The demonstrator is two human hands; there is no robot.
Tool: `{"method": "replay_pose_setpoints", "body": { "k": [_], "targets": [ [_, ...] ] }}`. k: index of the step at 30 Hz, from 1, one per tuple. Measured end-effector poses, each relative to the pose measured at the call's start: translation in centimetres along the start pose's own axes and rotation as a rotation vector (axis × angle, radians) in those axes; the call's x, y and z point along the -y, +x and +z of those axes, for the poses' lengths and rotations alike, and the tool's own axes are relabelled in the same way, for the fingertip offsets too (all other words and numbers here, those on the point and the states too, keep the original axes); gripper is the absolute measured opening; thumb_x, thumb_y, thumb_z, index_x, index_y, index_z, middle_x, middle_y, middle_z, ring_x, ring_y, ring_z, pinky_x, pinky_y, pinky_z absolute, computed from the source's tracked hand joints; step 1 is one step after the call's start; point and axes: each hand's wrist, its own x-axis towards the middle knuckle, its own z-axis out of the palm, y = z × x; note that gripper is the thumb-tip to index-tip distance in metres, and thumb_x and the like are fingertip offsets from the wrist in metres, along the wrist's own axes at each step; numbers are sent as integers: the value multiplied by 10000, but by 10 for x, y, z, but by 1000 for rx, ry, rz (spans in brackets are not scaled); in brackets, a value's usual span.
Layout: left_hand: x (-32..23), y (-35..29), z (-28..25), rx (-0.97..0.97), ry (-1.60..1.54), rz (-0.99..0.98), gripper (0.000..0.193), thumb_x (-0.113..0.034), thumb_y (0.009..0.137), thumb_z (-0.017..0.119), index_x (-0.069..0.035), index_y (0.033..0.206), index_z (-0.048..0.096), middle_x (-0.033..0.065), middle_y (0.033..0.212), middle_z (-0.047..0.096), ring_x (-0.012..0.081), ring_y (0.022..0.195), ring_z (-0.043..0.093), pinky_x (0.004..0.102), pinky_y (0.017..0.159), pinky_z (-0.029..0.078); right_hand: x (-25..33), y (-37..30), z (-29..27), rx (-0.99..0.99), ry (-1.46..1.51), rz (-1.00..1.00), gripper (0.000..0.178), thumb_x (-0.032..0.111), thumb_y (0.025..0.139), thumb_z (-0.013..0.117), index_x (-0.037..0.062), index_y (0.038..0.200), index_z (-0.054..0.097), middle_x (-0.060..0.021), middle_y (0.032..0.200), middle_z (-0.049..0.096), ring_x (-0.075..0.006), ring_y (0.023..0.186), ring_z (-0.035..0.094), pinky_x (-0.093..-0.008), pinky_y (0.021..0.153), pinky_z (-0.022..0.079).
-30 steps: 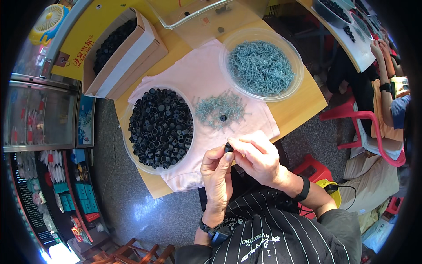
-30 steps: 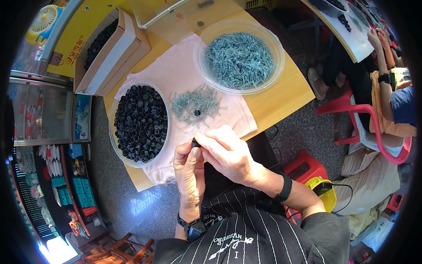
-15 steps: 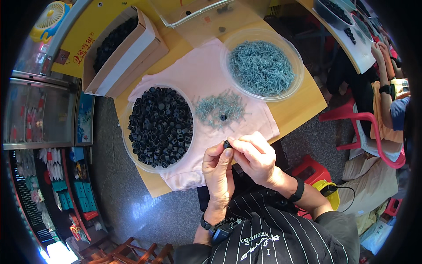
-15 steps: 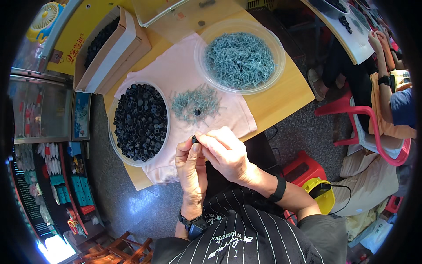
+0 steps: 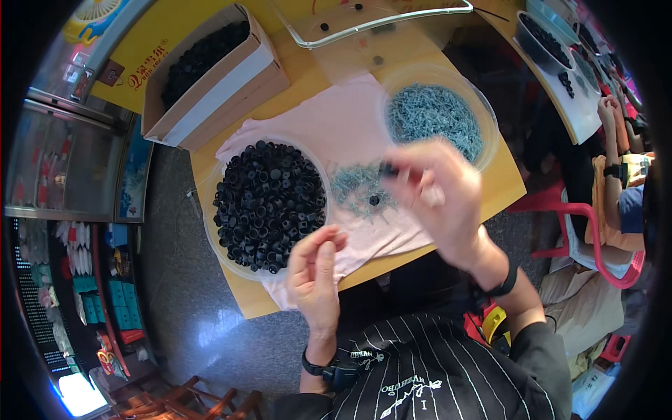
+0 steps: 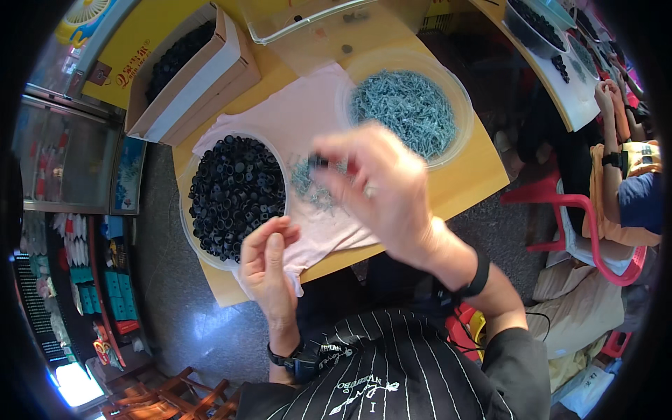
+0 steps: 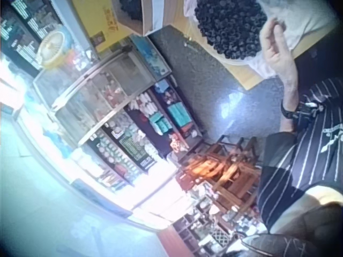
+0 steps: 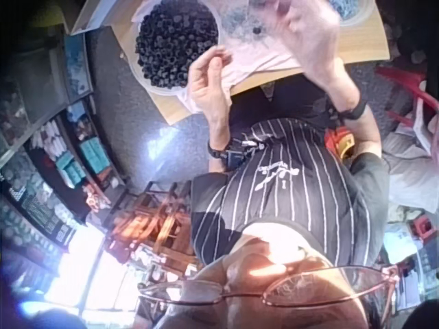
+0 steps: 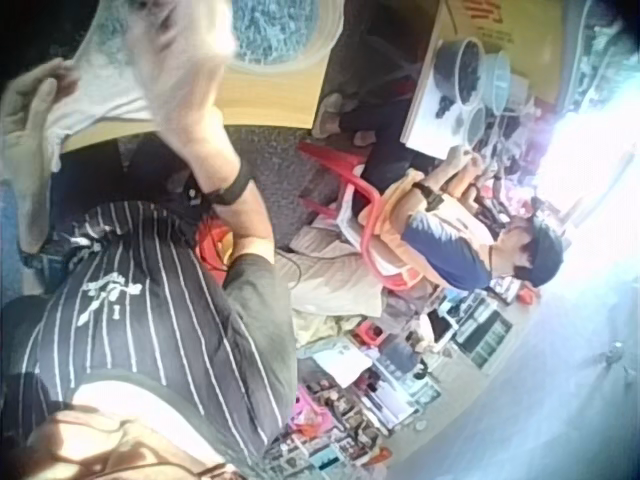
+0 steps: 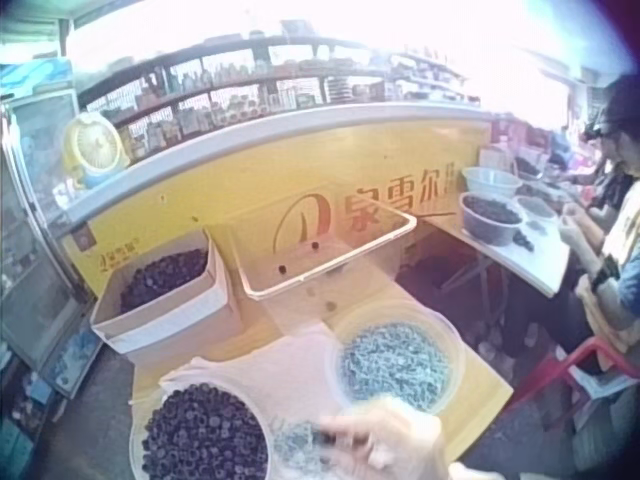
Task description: Manually assembling small black plastic components by hand in a manufacturing setting.
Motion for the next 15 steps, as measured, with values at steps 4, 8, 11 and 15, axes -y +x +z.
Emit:
{"method": "replay_pose_setpoints", "body": {
  "k": [4, 8, 11, 15],
  "targets": [
    [-9, 15, -12, -31, 115, 76, 169, -38, 964, 533, 47, 1088, 610, 126, 1034, 659, 166, 863, 660, 286, 786, 551, -17, 85, -6, -191, -67, -1, 265, 55, 828, 700, 26, 1086, 651, -32, 941, 641, -74, 737, 553, -197, 597, 440],
    [-2, 23, 8, 208, 431, 131, 177, 23, 897, 612, 25, 1068, 655, 97, 970, 636, 137, 804, 640, 238, 701, 542, -51, 158, 2, -175, -202, 136, 412, 196, 821, 688, 18, 1180, 598, -134, 1042, 634, -240, 893, 615, -336, 777, 482],
    [10, 29, 36, 278, 579, 216, 221, 30, 858, 651, 13, 1077, 656, 98, 950, 623, 130, 742, 616, 235, 655, 517, -101, 182, 1, -127, -347, 141, 496, 206, 820, 694, -7, 1243, 546, -164, 1085, 612, -248, 879, 618, -339, 771, 484],
    [31, 35, 36, 258, 708, 279, 254, 19, 835, 653, 6, 1087, 620, 130, 943, 570, 266, 752, 598, 339, 663, 490, -85, 163, 12, -278, -420, -179, 479, 220, 827, 691, -63, 1193, 566, -206, 1112, 592, -257, 862, 628, -334, 779, 492]
  ]
}}
